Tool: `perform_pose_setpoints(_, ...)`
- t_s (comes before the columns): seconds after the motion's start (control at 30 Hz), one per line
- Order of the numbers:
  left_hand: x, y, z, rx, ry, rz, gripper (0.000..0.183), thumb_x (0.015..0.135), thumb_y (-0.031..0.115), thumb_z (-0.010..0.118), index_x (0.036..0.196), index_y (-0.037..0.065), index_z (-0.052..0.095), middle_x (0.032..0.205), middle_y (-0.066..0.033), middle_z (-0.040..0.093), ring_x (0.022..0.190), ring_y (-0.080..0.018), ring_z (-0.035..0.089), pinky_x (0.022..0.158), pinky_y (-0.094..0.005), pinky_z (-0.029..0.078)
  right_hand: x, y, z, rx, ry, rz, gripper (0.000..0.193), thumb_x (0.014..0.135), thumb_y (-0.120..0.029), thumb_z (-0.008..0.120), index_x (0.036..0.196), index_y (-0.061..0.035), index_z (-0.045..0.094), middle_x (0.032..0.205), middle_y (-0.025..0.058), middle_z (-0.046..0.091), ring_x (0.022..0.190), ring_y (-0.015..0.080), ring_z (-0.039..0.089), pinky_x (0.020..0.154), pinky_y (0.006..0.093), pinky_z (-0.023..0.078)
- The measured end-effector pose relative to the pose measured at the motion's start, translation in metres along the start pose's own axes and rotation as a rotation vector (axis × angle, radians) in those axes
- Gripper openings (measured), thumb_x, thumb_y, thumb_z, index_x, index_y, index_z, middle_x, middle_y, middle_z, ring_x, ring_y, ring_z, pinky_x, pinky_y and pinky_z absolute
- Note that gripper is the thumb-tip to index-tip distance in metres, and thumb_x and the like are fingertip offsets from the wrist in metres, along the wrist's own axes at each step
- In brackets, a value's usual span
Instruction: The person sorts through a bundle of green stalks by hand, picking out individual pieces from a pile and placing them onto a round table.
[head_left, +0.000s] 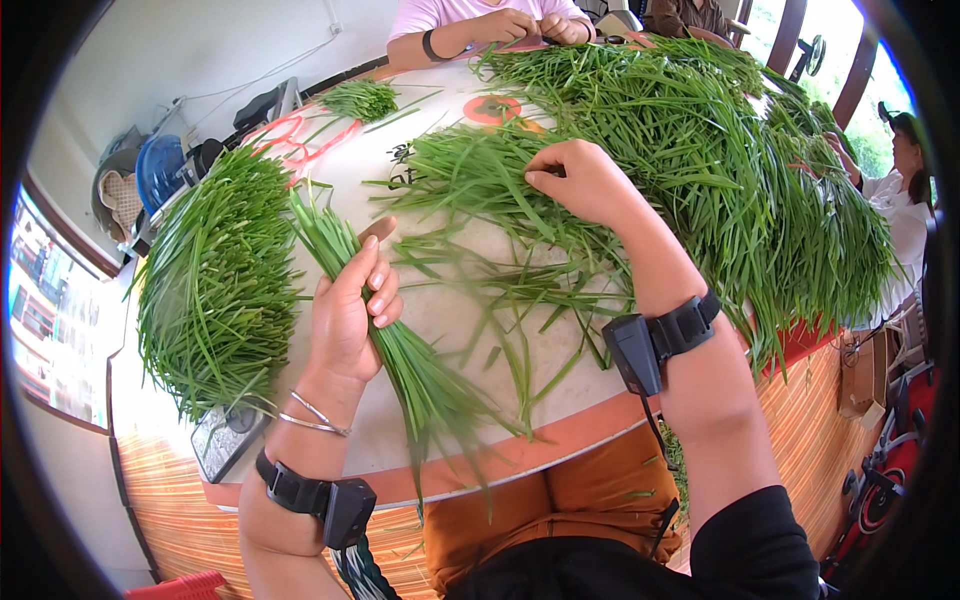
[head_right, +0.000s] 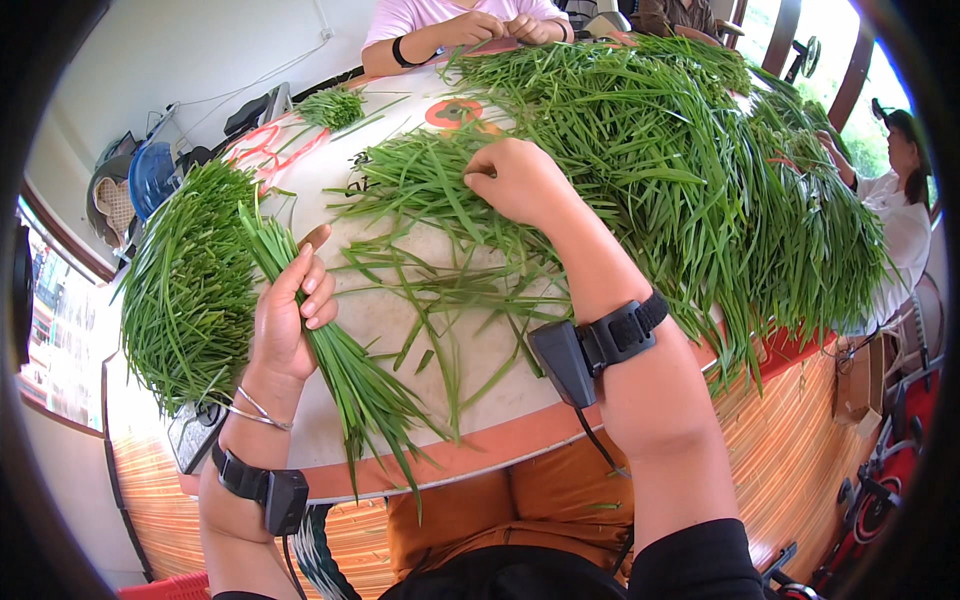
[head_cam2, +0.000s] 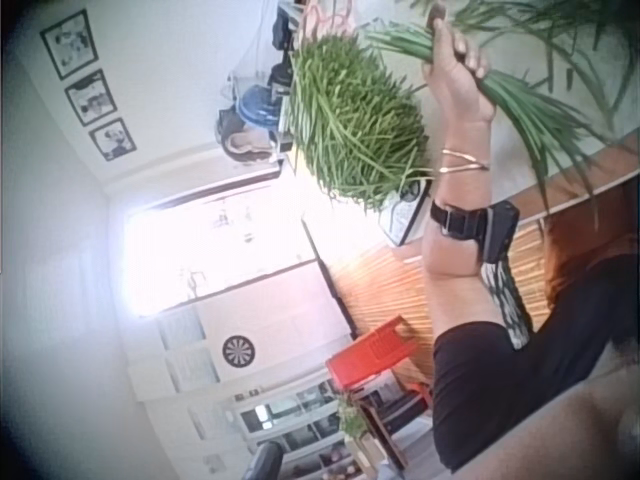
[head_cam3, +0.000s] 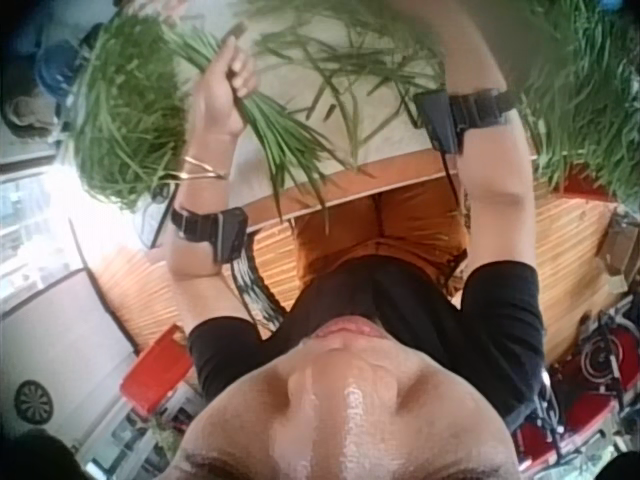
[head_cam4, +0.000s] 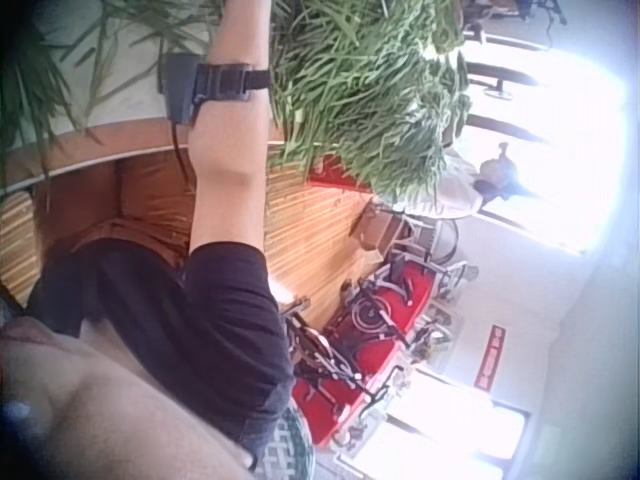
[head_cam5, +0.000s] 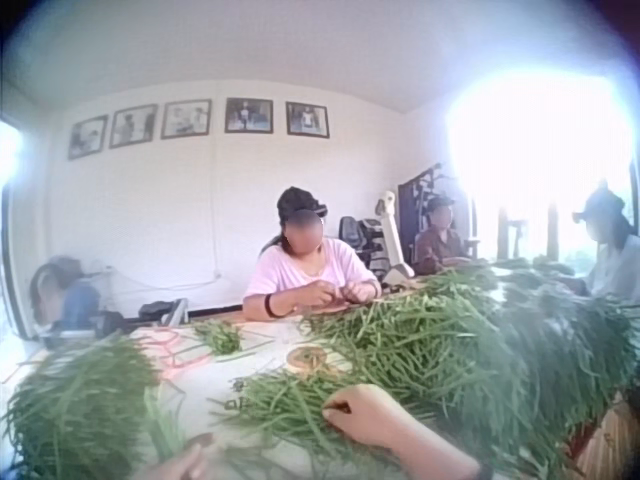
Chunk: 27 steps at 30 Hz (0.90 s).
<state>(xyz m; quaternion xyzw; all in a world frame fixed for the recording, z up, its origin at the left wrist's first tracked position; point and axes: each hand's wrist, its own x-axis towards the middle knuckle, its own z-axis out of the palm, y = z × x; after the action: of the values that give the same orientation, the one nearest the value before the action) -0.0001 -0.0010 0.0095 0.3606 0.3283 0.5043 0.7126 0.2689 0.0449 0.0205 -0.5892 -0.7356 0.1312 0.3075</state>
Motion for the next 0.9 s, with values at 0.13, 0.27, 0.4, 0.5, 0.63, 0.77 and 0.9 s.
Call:
perform_pose_setpoints(0.13, -0.001, 0.0, 0.0, 0.01, 0.014, -0.012, 0.033, 0.093, 0.018, 0.048, 0.122, 0.002, 0.045, 0.065, 0.005, 0.035, 0.047, -0.0012, 0.03, 0.038, -0.0153, 0.025, 0.001, 0.002, 0.0, -0.028, 0.113, 0.009, 0.02, 0.078, -0.021, 0.062, 0.084, -0.0021, 0.067, 0.074, 0.0149, 0.064, 0.07, 0.0277, 0.061, 0.067, 0.0366, 0.048)
perform_pose_setpoints(0.27, 0.0, -0.001, 0.0, 0.008, 0.004, -0.014, 0.033, 0.093, 0.018, 0.048, 0.122, 0.002, 0.044, 0.064, 0.0051, 0.035, 0.047, -0.0013, 0.03, 0.038, -0.0153, 0.025, 0.002, -0.012, 0.001, -0.223, 0.104, 0.08, 0.032, 0.076, -0.037, 0.064, 0.074, -0.0056, 0.068, 0.074, 0.0142, 0.063, 0.076, 0.0307, 0.06, 0.071, 0.0407, 0.047)
perform_pose_setpoints(0.4, 0.0, -0.001, 0.0, 0.008, 0.009, -0.015, 0.034, 0.093, 0.018, 0.048, 0.122, 0.001, 0.044, 0.064, 0.005, 0.035, 0.047, -0.0013, 0.03, 0.038, -0.0152, 0.025, -0.004, -0.026, 0.023, -0.434, 0.13, -0.049, 0.04, 0.07, -0.046, 0.068, 0.075, -0.0065, 0.068, 0.083, 0.011, 0.062, 0.091, 0.0268, 0.056, 0.08, 0.0396, 0.042)
perform_pose_setpoints(0.5, 0.0, -0.002, 0.001, 0.012, 0.006, -0.011, 0.034, 0.093, 0.018, 0.048, 0.122, 0.001, 0.044, 0.064, 0.0051, 0.035, 0.047, -0.0013, 0.03, 0.038, -0.0151, 0.025, -0.002, -0.025, 0.035, -0.521, 0.12, -0.051, 0.033, 0.071, -0.041, 0.067, 0.073, -0.0075, 0.067, 0.081, 0.01, 0.061, 0.089, 0.0259, 0.056, 0.081, 0.0393, 0.042)
perform_pose_setpoints(0.63, -0.001, -0.001, 0.002, 0.026, 0.001, -0.021, 0.034, 0.093, 0.018, 0.049, 0.122, 0.002, 0.044, 0.064, 0.0053, 0.035, 0.047, -0.0013, 0.031, 0.039, -0.0153, 0.026, 0.001, -0.019, 0.037, -0.45, 0.19, -0.073, 0.023, 0.073, -0.03, 0.065, 0.074, -0.0076, 0.067, 0.081, 0.0087, 0.062, 0.088, 0.026, 0.056, 0.081, 0.0397, 0.042)
perform_pose_setpoints(0.77, -0.003, 0.0, 0.005, 0.072, 0.012, -0.013, 0.037, 0.092, 0.019, 0.051, 0.124, 0.001, 0.043, 0.063, 0.006, 0.035, 0.048, -0.001, 0.031, 0.04, -0.0154, 0.026, 0.0, -0.03, 0.028, 0.182, 0.242, -0.105, 0.015, 0.076, -0.017, 0.064, 0.08, -0.0028, 0.065, 0.076, 0.0077, 0.063, 0.074, 0.022, 0.061, 0.07, 0.0341, 0.047)
perform_pose_setpoints(0.9, -0.004, -0.001, 0.003, 0.103, -0.028, -0.014, 0.048, 0.091, 0.025, 0.055, 0.128, -0.001, 0.039, 0.064, 0.0061, 0.034, 0.049, -0.0011, 0.031, 0.042, -0.0157, 0.026, -0.007, -0.046, 0.036, 0.788, -0.229, -0.164, 0.014, 0.081, -0.008, 0.061, 0.09, 0.0033, 0.059, 0.076, 0.005, 0.063, 0.069, 0.0084, 0.058, 0.063, 0.0246, 0.047)
